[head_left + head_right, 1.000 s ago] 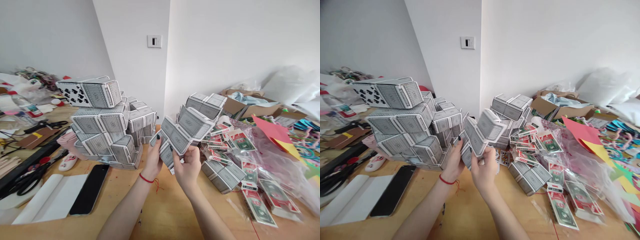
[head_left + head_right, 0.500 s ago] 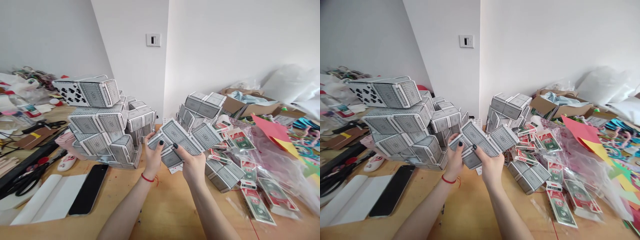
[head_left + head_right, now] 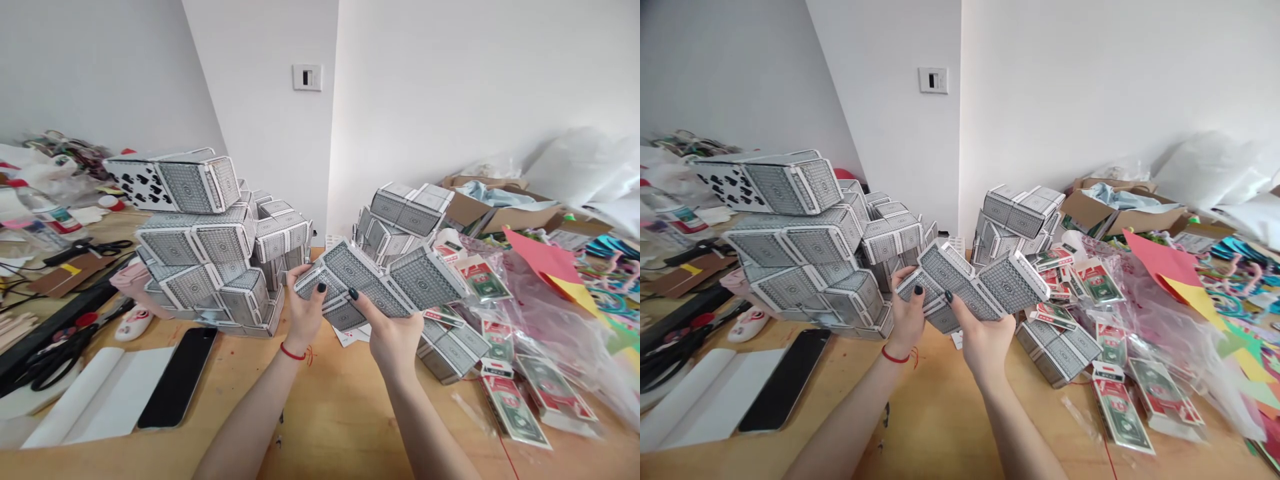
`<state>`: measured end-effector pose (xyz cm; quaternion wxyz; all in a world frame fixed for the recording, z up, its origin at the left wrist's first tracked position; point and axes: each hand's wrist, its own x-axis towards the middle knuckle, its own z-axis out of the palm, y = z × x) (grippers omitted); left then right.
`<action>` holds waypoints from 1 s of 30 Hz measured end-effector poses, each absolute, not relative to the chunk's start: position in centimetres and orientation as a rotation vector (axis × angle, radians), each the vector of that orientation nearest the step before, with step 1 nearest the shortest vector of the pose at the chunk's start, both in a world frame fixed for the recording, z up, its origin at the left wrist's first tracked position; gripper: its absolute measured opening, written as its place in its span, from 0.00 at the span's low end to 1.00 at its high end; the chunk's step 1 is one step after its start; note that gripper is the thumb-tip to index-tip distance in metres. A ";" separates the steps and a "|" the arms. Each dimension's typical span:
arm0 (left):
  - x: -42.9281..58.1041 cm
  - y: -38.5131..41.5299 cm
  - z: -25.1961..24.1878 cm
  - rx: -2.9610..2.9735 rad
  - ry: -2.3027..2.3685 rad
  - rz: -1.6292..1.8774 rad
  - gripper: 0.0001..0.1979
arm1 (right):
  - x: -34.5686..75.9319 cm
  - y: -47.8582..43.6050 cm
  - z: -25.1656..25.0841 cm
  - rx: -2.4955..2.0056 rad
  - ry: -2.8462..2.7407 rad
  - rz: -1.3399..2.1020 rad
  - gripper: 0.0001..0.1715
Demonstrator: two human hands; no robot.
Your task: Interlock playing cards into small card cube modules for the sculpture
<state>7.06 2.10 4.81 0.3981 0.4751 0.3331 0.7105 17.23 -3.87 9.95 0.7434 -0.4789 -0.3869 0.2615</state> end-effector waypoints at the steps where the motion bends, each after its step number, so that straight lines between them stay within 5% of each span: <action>1: 7.0 2.1 4.8 1.210 0.835 1.803 0.23 | 17.2 -3.9 10.1 -1.046 -0.845 0.573 0.17; 10: 6.7 2.1 4.4 1.175 0.806 1.780 0.17 | 17.9 -3.9 10.7 -1.066 -0.854 0.670 0.19; 20: 4.0 1.9 5.4 1.744 0.796 1.264 0.09 | 22.1 -1.8 9.0 -1.069 -1.178 1.041 0.21; 30: 2.8 -2.4 -1.8 1.984 1.087 1.411 0.11 | 22.5 -2.1 4.1 -1.217 -1.553 1.159 0.23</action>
